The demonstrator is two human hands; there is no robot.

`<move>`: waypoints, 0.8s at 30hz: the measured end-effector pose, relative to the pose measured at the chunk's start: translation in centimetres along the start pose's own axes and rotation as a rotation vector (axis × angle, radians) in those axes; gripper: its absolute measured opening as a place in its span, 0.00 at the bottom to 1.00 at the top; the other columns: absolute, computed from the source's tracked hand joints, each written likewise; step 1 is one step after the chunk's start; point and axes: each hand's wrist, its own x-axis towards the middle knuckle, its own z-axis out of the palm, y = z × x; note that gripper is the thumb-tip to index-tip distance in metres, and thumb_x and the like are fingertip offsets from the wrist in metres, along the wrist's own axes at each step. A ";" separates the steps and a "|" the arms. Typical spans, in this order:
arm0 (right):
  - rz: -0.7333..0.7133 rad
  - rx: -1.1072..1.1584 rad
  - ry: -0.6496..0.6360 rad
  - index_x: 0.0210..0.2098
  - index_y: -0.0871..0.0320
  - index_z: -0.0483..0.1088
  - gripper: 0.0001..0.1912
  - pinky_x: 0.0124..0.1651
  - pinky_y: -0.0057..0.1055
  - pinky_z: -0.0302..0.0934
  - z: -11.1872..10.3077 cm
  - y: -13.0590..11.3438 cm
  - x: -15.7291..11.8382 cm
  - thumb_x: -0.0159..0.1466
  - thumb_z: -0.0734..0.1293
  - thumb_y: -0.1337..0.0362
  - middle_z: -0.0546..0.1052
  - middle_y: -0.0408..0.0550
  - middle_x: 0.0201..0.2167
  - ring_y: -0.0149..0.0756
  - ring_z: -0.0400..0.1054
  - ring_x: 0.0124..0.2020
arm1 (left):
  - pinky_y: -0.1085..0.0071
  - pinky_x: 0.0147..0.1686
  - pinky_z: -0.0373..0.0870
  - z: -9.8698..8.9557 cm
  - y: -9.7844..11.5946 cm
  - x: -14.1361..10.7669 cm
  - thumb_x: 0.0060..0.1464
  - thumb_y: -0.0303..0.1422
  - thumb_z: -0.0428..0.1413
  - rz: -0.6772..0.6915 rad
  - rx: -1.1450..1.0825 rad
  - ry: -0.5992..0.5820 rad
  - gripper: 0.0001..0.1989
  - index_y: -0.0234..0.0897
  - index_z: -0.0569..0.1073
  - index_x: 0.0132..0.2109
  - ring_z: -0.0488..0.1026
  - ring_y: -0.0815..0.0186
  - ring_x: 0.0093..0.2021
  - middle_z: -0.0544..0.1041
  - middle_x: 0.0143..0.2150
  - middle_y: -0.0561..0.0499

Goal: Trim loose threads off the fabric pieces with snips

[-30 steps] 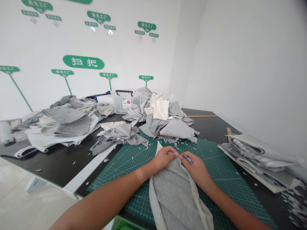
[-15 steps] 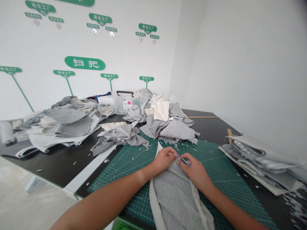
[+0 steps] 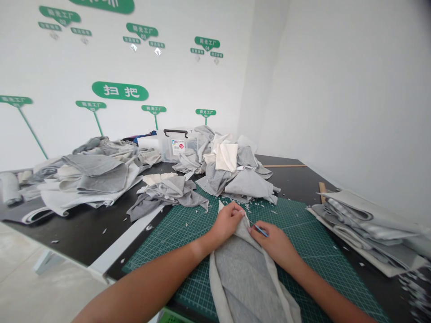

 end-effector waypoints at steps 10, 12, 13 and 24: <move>0.063 -0.093 0.048 0.25 0.54 0.66 0.09 0.28 0.27 0.43 0.0 0.3 -0.1 0.62 0.60 0.62 0.72 0.40 0.22 0.34 0.64 0.25 | 0.74 0.31 0.59 -1.1 2.2 0.4 0.61 0.42 0.52 0.087 -0.028 0.252 0.12 0.37 0.70 0.38 0.64 0.69 0.29 0.69 0.27 0.55; 0.058 -0.091 0.054 0.26 0.54 0.68 0.10 0.28 0.27 0.44 -0.4 0.5 0.0 0.62 0.60 0.61 0.73 0.42 0.23 0.35 0.65 0.26 | 0.74 0.32 0.60 -1.7 3.1 0.4 0.62 0.43 0.51 0.128 -0.036 0.335 0.13 0.37 0.70 0.39 0.65 0.68 0.30 0.69 0.28 0.54; 0.057 -0.094 0.058 0.26 0.54 0.68 0.10 0.29 0.27 0.45 -0.7 0.7 0.2 0.62 0.60 0.61 0.73 0.42 0.23 0.36 0.66 0.27 | 0.73 0.32 0.61 -2.1 3.5 0.5 0.63 0.43 0.50 0.148 -0.042 0.374 0.13 0.37 0.69 0.39 0.65 0.68 0.30 0.70 0.29 0.54; 0.061 -0.237 0.135 0.39 0.46 0.75 0.12 0.31 0.29 0.52 -7.0 2.7 1.8 0.63 0.61 0.55 0.79 0.43 0.32 0.42 0.71 0.31 | 0.72 0.37 0.65 -7.6 10.3 1.3 0.65 0.40 0.51 0.446 0.000 0.738 0.10 0.38 0.68 0.43 0.68 0.67 0.35 0.71 0.34 0.51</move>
